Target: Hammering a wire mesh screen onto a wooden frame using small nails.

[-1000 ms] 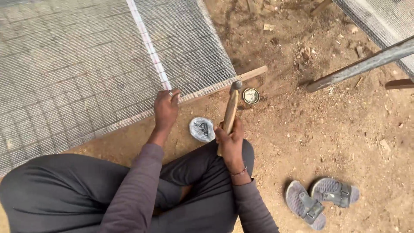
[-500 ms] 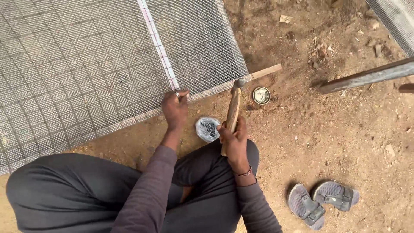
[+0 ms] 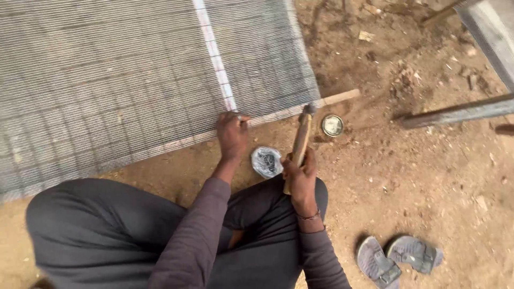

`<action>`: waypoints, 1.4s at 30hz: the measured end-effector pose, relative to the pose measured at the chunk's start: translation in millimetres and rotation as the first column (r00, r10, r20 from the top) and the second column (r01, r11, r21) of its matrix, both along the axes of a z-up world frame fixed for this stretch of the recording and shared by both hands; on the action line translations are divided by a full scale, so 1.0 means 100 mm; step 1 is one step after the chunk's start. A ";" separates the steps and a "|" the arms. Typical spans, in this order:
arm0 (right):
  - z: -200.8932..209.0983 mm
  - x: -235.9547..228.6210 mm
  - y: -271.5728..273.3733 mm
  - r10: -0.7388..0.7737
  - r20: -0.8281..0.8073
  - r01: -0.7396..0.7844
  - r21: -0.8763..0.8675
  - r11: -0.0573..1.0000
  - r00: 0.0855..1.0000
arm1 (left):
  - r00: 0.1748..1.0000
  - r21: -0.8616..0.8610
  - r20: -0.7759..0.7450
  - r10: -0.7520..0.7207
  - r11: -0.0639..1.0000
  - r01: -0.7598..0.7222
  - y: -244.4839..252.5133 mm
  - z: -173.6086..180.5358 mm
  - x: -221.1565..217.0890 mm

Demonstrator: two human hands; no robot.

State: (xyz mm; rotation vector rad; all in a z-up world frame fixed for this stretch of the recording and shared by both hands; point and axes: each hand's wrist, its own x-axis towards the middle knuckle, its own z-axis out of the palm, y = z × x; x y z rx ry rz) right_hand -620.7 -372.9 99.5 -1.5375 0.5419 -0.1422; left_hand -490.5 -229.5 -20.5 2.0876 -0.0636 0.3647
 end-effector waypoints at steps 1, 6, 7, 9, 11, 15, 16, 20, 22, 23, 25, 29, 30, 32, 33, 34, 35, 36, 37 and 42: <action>-0.01 -0.02 -0.01 0.005 -0.014 -0.006 -0.037 0.999 1.000 | 1.000 0.027 0.007 0.000 1.000 0.000 0.00 0.03 -0.01; 0.00 0.00 0.03 0.017 -0.021 -0.018 -0.052 0.998 1.000 | 0.999 0.139 -0.051 0.005 0.990 0.002 -0.04 0.18 0.07; 0.00 0.01 0.03 0.012 -0.026 -0.013 -0.041 0.999 1.000 | 0.991 0.111 -0.134 0.006 0.994 0.009 -0.03 0.25 0.09; 0.00 0.01 0.03 0.015 -0.031 -0.016 -0.032 0.999 0.999 | 0.976 0.080 -0.217 0.012 0.997 0.006 -0.02 0.30 0.11; -0.01 0.02 0.02 0.019 -0.045 -0.022 -0.066 0.998 0.999 | 0.954 -0.033 -0.298 -0.007 0.999 -0.004 -0.03 0.28 0.13; -0.01 0.02 0.06 0.005 -0.058 -0.010 -0.073 0.997 0.998 | 0.962 -0.069 -0.271 -0.027 0.998 0.009 0.02 0.21 0.12; -0.02 0.02 0.06 0.003 -0.052 -0.006 -0.049 0.999 0.999 | 0.967 -0.116 -0.251 -0.034 0.993 0.004 0.04 0.16 0.13; -0.08 -0.01 0.01 -0.023 -0.013 0.023 -0.002 1.000 1.000 | 0.953 -0.269 -0.288 -0.093 0.963 0.013 0.06 0.15 0.15; -0.05 -0.01 0.02 -0.036 -0.019 0.035 -0.031 0.999 0.999 | 0.953 -0.229 -0.284 -0.101 0.973 0.034 0.07 0.20 0.13; -0.03 0.00 0.03 -0.026 -0.026 0.025 -0.058 0.998 0.999 | 0.956 -0.185 -0.279 -0.085 0.982 0.033 0.08 0.22 0.12; 0.02 -0.02 0.05 -0.032 -0.032 0.029 -0.085 0.996 0.999 | 0.975 -0.100 -0.211 -0.074 0.994 0.054 0.08 0.28 0.06; 0.09 -0.02 0.07 -0.014 -0.056 0.005 -0.153 0.988 0.998 | 0.991 -0.018 -0.113 -0.072 0.997 0.070 0.07 0.17 0.03; 0.08 -0.02 0.06 -0.023 -0.056 0.014 -0.155 0.988 0.998 | 0.990 -0.020 -0.113 -0.081 0.997 0.079 0.07 0.27 0.01; 0.07 -0.02 0.05 -0.004 -0.085 -0.013 -0.202 0.979 0.996 | 0.948 -0.216 -0.303 -0.092 0.976 0.025 0.09 0.47 -0.02; 0.07 -0.03 0.04 -0.010 -0.086 -0.007 -0.201 0.979 0.996 | 0.948 -0.216 -0.304 -0.097 0.976 0.031 0.11 0.42 -0.02; 0.07 -0.03 0.04 -0.013 -0.091 -0.006 -0.204 0.979 0.996 | 0.940 -0.246 -0.321 -0.116 0.969 0.036 0.12 0.37 -0.03; 0.07 -0.02 0.04 -0.011 -0.094 -0.009 -0.207 0.978 0.995 | 0.932 -0.276 -0.337 -0.131 0.961 0.036 0.15 0.33 -0.02; 0.07 -0.03 0.05 -0.012 -0.093 -0.008 -0.206 0.979 0.996 | 0.933 -0.275 -0.336 -0.132 0.961 0.037 0.15 0.25 -0.02; 0.07 -0.02 0.05 -0.012 -0.096 -0.008 -0.203 0.979 0.995 | 0.957 -0.210 -0.257 -0.134 0.974 0.080 0.15 0.18 0.00; 0.12 0.01 0.07 -0.010 -0.113 -0.012 -0.200 0.980 0.994 | 0.990 -0.055 -0.080 -0.115 0.992 0.111 0.12 0.15 -0.05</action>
